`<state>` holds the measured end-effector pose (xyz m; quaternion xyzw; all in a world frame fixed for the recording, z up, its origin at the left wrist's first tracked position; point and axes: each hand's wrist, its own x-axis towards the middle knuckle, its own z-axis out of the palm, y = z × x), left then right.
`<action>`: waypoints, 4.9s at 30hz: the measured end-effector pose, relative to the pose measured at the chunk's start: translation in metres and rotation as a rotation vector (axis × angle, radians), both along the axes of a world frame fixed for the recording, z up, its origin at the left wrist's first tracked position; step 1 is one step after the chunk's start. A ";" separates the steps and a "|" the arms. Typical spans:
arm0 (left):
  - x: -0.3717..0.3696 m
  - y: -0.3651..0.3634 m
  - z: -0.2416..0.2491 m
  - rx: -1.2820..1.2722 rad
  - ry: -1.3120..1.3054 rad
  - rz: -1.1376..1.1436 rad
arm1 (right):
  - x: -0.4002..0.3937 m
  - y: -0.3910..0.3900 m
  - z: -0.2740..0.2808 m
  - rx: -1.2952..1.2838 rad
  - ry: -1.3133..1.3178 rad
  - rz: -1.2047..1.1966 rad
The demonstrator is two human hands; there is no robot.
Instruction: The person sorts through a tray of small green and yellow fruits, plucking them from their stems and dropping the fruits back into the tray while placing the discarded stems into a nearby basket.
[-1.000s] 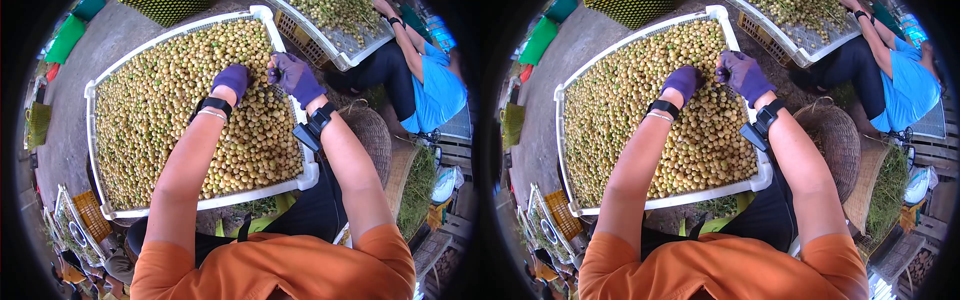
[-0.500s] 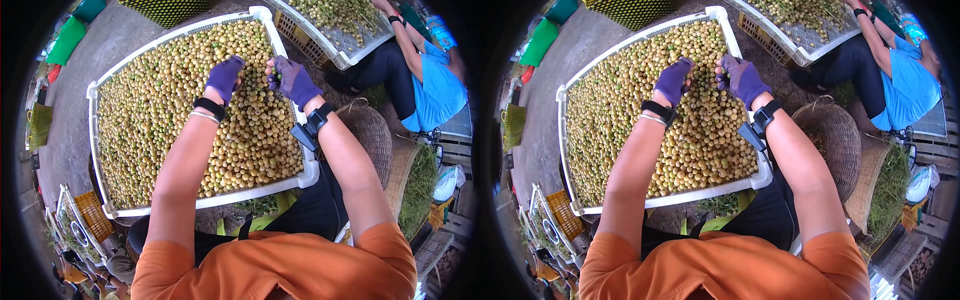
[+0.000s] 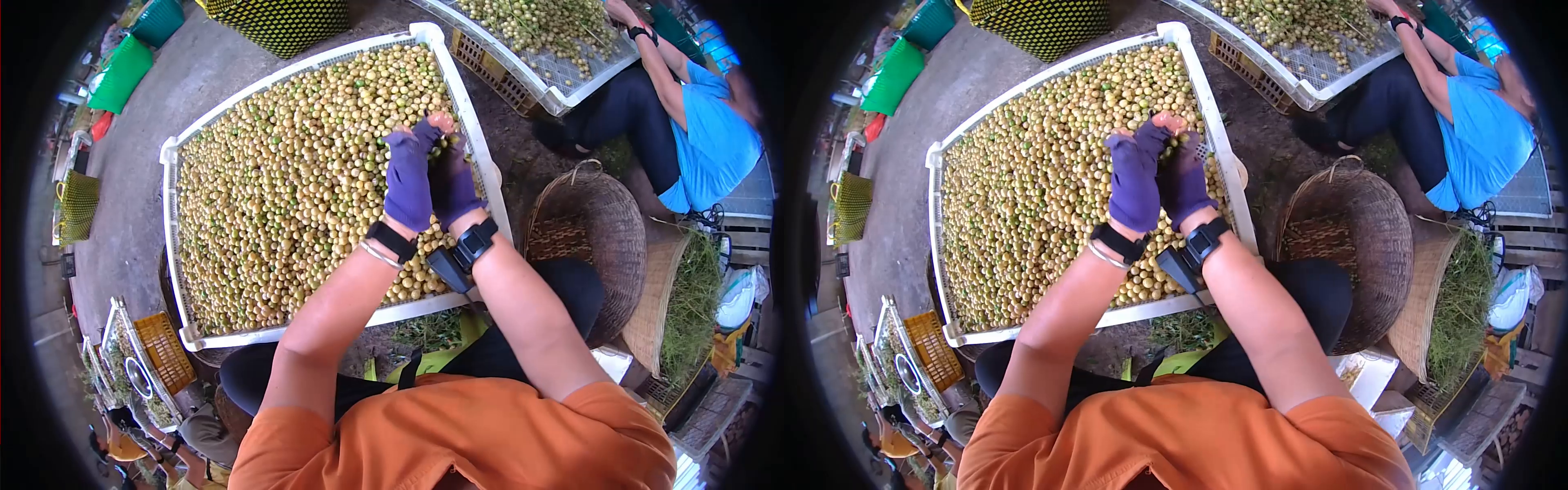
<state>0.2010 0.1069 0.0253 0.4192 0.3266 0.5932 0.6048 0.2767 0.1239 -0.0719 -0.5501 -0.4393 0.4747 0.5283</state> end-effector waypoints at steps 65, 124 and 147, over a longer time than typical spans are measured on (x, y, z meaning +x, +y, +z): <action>-0.099 -0.052 -0.013 -0.600 0.331 -0.202 | 0.008 0.056 0.036 0.317 -1.175 0.457; -0.106 -0.107 -0.016 -0.477 0.489 -0.158 | -0.011 -0.089 0.099 0.122 -0.616 0.728; -0.114 -0.050 -0.021 -0.580 0.538 0.040 | 0.003 -0.009 0.048 0.115 -0.617 0.591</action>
